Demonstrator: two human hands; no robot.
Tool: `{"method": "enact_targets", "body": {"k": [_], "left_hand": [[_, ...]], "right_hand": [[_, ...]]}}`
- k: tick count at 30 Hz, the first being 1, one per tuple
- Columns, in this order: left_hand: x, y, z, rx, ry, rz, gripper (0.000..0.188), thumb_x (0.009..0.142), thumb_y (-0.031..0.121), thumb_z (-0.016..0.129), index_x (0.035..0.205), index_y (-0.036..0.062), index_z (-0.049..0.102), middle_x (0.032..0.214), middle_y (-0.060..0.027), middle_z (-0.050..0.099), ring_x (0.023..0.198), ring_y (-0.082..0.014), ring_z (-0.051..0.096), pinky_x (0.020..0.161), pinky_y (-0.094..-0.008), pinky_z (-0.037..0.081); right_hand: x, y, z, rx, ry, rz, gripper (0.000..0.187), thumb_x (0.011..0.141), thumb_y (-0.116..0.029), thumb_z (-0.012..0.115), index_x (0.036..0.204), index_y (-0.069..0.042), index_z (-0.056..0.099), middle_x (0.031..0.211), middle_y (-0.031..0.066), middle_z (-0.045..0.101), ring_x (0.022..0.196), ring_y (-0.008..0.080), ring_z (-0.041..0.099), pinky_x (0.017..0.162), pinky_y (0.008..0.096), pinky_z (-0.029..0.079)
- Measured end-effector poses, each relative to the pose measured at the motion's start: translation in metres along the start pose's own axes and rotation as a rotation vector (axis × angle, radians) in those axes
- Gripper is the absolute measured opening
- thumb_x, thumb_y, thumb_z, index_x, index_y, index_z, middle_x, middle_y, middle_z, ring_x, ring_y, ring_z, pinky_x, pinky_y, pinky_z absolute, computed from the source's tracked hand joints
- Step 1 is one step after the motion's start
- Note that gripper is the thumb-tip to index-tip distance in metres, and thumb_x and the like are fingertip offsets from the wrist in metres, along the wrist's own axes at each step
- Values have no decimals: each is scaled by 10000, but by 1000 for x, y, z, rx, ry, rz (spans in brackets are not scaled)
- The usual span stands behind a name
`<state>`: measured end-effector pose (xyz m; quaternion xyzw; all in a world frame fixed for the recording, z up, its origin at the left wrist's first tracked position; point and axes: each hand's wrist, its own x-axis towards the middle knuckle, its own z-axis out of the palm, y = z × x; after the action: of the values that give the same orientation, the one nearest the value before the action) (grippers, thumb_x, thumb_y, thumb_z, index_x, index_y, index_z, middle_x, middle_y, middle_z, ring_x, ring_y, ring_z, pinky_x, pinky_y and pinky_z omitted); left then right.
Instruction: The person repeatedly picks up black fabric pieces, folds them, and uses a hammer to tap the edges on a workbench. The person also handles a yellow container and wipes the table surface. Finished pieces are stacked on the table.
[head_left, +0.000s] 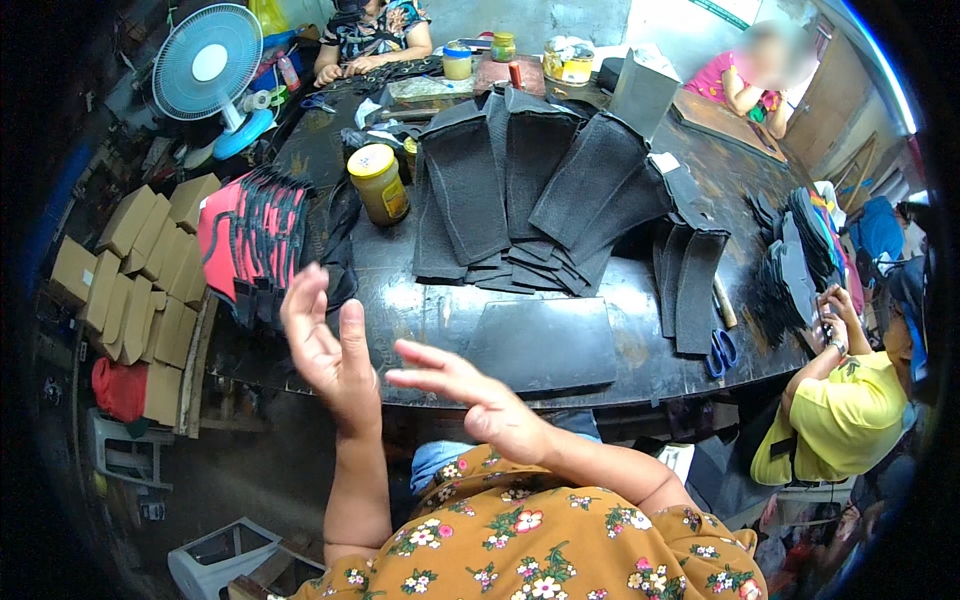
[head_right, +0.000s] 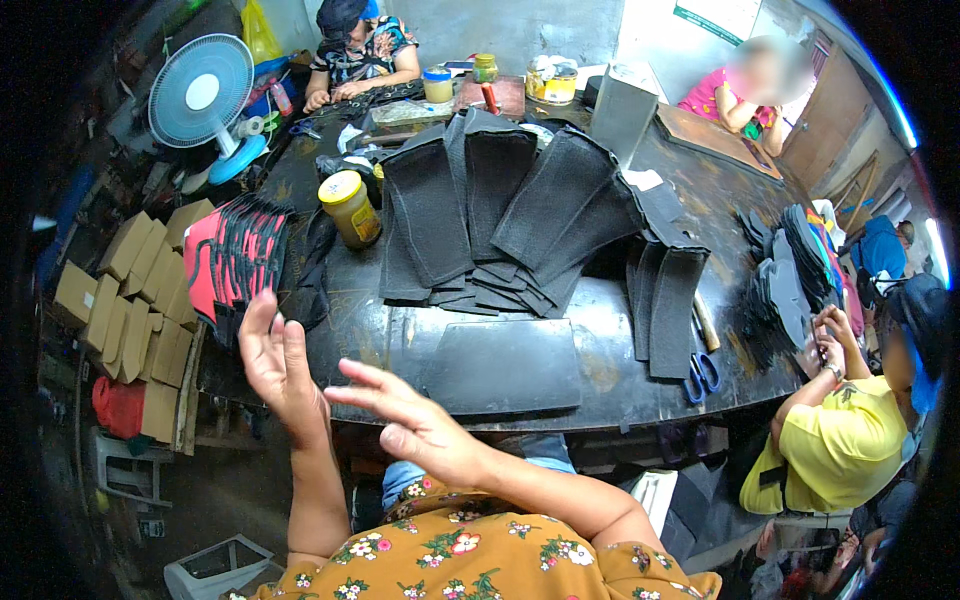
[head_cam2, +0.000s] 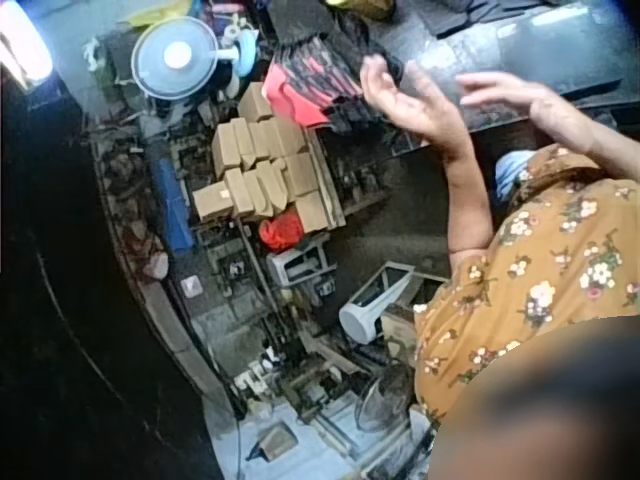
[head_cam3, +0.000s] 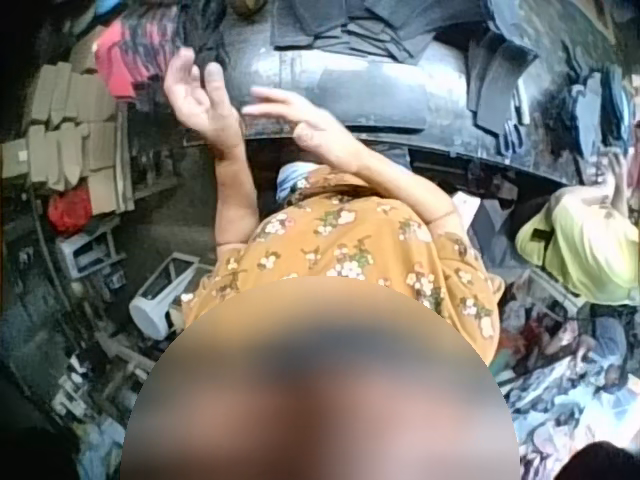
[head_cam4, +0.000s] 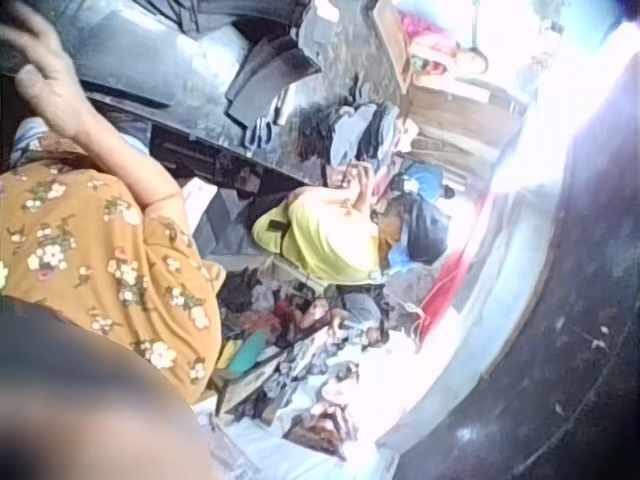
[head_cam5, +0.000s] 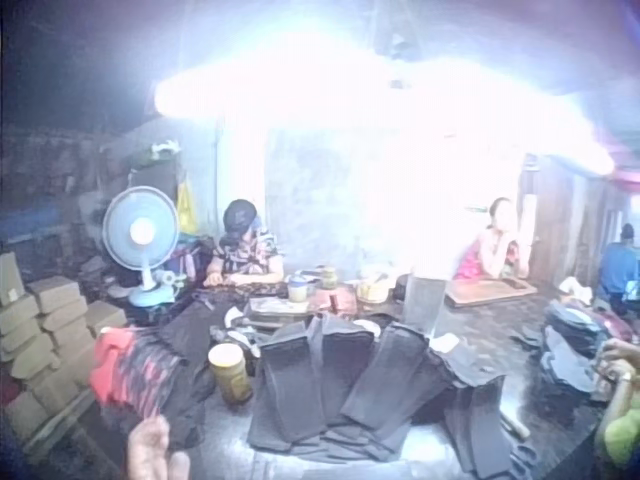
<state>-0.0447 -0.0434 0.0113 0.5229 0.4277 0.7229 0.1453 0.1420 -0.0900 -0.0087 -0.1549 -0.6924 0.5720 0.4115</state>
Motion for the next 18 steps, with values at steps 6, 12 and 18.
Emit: {"method": "enact_targets", "body": {"k": [6,12,18], "left_hand": [[-38,17,-54,-15,-135,-158,93,914,-47,747,929,-17,659,918,-89,707,834,-141,655,804,-266,538],[-61,19,-105,92,-92,-425,180,975,116,749,876,27,627,753,-14,641,633,-53,574,576,-198,463],[-64,27,-110,628,-664,-609,200,983,148,683,889,-7,601,730,-47,582,654,-161,573,599,-345,462]], "right_hand": [[-4,-24,-24,-134,179,16,408,1089,-352,500,1049,-93,813,1532,162,539,1511,344,345,1230,493,247],[-16,-19,-37,-154,287,-10,228,977,-225,686,872,-78,825,1350,142,697,1457,343,435,1209,501,287],[-15,-18,-51,-95,481,17,380,1084,-258,554,1381,-57,680,1578,170,502,1497,273,407,1236,417,263]]}}
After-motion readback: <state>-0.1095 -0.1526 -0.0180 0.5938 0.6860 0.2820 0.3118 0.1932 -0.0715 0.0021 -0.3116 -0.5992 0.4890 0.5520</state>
